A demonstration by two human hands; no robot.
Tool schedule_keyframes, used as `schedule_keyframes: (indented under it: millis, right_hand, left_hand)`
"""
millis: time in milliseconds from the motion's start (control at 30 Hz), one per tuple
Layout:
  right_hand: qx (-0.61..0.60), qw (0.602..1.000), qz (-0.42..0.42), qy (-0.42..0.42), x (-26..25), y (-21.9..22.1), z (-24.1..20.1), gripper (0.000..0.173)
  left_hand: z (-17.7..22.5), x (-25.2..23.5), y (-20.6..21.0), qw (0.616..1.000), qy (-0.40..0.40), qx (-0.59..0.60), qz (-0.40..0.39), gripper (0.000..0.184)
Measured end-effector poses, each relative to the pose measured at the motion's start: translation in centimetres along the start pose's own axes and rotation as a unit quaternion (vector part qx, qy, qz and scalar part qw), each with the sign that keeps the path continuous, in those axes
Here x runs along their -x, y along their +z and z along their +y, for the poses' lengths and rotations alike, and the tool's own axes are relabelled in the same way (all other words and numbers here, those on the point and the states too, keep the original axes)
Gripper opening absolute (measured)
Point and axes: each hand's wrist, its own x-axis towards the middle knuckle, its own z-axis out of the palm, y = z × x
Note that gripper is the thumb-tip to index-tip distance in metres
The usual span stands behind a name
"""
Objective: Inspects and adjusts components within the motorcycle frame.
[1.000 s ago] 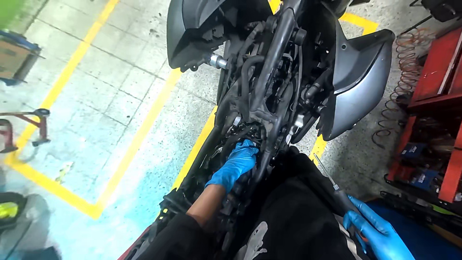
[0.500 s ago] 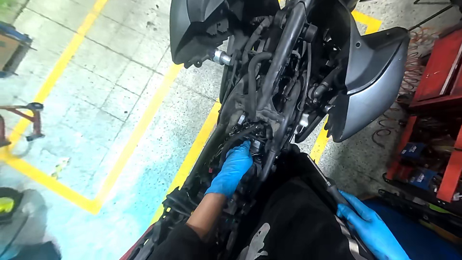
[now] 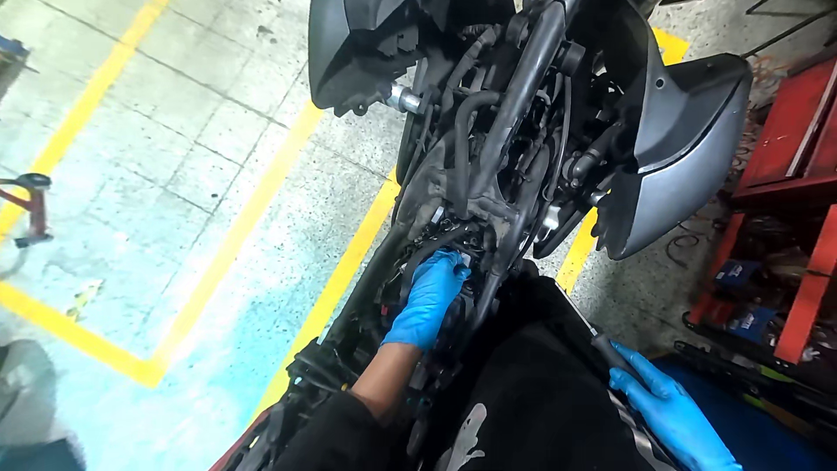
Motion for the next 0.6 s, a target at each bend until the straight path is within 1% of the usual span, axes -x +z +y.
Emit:
schedule_keyframes:
  millis: [67,133,233,300,367,400,433,500,567,600]
  right_hand:
    - [0.008,1.000,0.006,0.008,-0.1,0.1,-0.1,0.055]
    - [0.025,1.000,0.003,0.003,-0.2,0.1,-0.7,0.055]
    - [0.054,0.998,-0.017,-0.021,-0.2,0.1,-2.2,0.056]
    - [0.062,0.997,-0.026,-0.033,0.0,0.3,-3.1,0.056]
    - [0.076,0.996,-0.017,-0.053,0.1,0.4,-3.6,0.056]
    - [0.088,0.993,-0.003,-0.079,0.2,0.5,-3.7,0.055]
    - [0.105,0.987,0.030,-0.121,0.1,0.7,-3.6,0.055]
    - [0.137,0.959,0.113,-0.220,0.5,0.6,-3.7,0.050]
    - [0.127,0.925,0.179,-0.310,1.6,-0.3,-5.2,0.041]
    - [0.114,0.909,0.202,-0.347,2.2,-0.9,-6.3,0.037]
  left_hand:
    - [0.7,0.1,-0.2,1.000,-0.014,-0.014,-0.017,0.035]
    - [1.4,0.2,-0.3,0.999,-0.035,-0.012,-0.014,0.034]
    - [1.7,-0.3,-0.7,0.997,-0.068,0.015,-0.031,0.035]
    - [1.5,-0.5,-0.7,0.995,-0.080,0.039,-0.040,0.033]
    - [1.2,-0.6,-0.8,0.995,-0.081,0.052,-0.041,0.029]
    - [1.0,-0.7,-0.8,0.995,-0.075,0.060,-0.039,0.026]
    - [0.8,-0.7,-0.8,0.995,-0.066,0.064,-0.036,0.023]
    - [0.5,-0.3,-0.9,0.998,-0.033,0.052,-0.028,0.020]
    - [0.3,0.1,-0.8,0.999,0.002,0.020,-0.027,0.032]
    - [-0.1,0.4,-0.4,0.999,0.037,0.008,-0.010,0.034]
